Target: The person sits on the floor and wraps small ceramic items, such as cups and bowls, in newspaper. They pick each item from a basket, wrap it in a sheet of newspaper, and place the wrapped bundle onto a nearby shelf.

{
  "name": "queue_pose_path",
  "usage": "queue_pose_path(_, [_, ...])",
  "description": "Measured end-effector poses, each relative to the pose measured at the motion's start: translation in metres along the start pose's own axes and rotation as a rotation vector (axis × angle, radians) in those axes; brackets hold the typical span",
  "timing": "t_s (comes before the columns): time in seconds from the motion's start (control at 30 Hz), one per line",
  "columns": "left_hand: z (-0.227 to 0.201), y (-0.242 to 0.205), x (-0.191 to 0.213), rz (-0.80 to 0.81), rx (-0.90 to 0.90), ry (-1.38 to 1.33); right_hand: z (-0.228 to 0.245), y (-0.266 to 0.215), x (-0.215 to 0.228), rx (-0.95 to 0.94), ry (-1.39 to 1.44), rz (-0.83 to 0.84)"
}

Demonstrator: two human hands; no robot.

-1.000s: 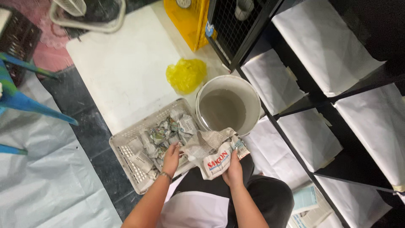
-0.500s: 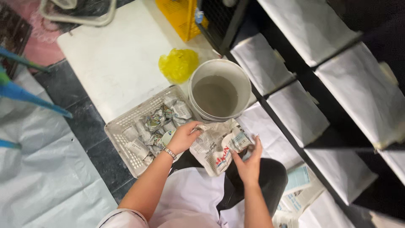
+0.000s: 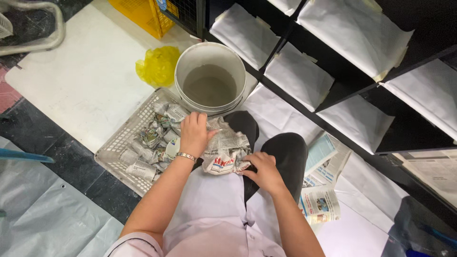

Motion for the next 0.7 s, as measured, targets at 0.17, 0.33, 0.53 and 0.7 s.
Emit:
queue_pose_path(0.17, [-0.024, -0.011, 0.006, -0.138, -0.086, 0.177, 0.023, -0.020, 0.021, 0.211, -0.121, -0.199])
queue_pose_path(0.33, [-0.022, -0.022, -0.051, 0.254, -0.283, 0.161, 0.024, -0.016, 0.020, 0.252, 0.036, -0.039])
queue_pose_path(0.53, [-0.043, -0.051, -0.110, 0.505, -0.516, -0.102, -0.007, 0.001, -0.004, 0.017, 0.225, 0.029])
queue_pose_path(0.7, [-0.048, -0.064, -0.095, 0.447, -0.507, 0.061, -0.014, 0.004, -0.015, -0.034, 0.053, 0.287])
Point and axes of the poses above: each hand's wrist, its own y-axis towards the middle knuckle, its own x-axis out of the back of the hand, z = x × y, the point moved 8 cm from there along y, towards the middle knuckle, and after that the axes turned 4 degrees about -x, right-handed, at the moved point
